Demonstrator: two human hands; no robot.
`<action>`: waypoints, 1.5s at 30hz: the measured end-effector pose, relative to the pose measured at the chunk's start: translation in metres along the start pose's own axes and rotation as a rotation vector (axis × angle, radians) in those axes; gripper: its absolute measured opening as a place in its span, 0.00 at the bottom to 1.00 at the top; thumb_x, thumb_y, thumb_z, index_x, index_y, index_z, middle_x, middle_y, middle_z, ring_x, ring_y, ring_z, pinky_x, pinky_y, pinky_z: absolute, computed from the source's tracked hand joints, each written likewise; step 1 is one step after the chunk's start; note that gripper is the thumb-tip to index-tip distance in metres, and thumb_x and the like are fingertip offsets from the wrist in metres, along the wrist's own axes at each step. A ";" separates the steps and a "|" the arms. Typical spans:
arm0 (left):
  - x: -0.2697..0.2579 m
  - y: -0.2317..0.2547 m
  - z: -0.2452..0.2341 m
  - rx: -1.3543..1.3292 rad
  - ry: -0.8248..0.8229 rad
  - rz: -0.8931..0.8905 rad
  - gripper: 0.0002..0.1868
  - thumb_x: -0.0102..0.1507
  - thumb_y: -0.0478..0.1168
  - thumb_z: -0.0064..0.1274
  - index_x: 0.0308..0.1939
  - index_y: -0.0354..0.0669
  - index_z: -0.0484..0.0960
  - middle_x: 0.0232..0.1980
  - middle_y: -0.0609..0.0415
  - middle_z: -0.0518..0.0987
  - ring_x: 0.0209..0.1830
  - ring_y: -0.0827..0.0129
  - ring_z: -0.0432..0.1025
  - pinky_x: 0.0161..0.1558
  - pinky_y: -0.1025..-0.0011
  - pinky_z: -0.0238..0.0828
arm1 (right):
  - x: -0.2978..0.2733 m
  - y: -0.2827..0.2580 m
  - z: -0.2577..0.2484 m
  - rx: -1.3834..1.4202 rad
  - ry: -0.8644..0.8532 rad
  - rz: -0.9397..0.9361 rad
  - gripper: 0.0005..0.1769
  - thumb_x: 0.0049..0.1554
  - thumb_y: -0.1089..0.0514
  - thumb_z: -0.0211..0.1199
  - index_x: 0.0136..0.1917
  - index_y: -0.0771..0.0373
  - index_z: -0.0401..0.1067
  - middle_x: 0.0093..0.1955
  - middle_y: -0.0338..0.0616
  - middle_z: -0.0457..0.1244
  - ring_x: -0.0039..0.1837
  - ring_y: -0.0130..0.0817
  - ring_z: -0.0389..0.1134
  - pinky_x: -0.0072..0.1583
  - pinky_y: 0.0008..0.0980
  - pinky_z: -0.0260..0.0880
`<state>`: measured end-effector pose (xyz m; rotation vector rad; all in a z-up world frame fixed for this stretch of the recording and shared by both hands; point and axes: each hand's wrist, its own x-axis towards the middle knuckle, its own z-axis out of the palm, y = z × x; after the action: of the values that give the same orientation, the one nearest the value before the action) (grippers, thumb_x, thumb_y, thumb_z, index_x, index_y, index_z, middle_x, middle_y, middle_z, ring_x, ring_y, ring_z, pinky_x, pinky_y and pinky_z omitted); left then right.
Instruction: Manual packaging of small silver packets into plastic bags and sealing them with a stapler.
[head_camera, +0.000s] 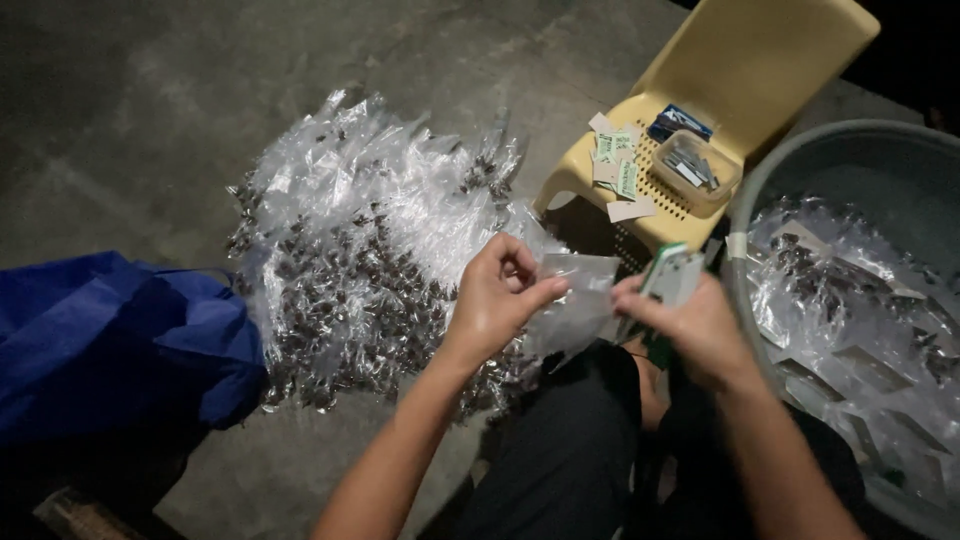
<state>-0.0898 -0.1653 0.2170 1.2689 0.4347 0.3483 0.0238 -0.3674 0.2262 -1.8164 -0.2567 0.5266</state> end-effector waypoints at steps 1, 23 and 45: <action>0.003 -0.002 0.005 -0.002 -0.002 0.000 0.23 0.52 0.31 0.72 0.39 0.36 0.70 0.30 0.55 0.68 0.26 0.72 0.73 0.29 0.75 0.76 | -0.001 0.001 0.003 -0.002 0.002 0.000 0.20 0.42 0.61 0.81 0.46 0.70 0.78 0.48 0.53 0.73 0.49 0.37 0.72 0.60 0.45 0.69; 0.006 -0.035 0.019 1.194 -0.101 0.268 0.18 0.55 0.43 0.57 0.50 0.49 0.83 0.37 0.54 0.85 0.44 0.54 0.79 0.66 0.42 0.52 | -0.006 0.022 0.015 -0.482 0.201 -0.604 0.13 0.48 0.66 0.70 0.46 0.59 0.71 0.33 0.47 0.65 0.38 0.51 0.69 0.45 0.45 0.70; 0.011 -0.015 0.053 0.783 -0.469 0.276 0.37 0.52 0.37 0.62 0.66 0.58 0.72 0.32 0.52 0.85 0.34 0.49 0.81 0.41 0.57 0.78 | -0.013 0.013 -0.026 -0.737 -0.056 -0.552 0.38 0.31 0.75 0.69 0.58 0.64 0.69 0.42 0.55 0.68 0.49 0.61 0.71 0.52 0.53 0.71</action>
<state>-0.0538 -0.2083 0.2137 2.1216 -0.0318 0.0907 0.0230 -0.3990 0.2223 -2.2989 -1.0648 0.0782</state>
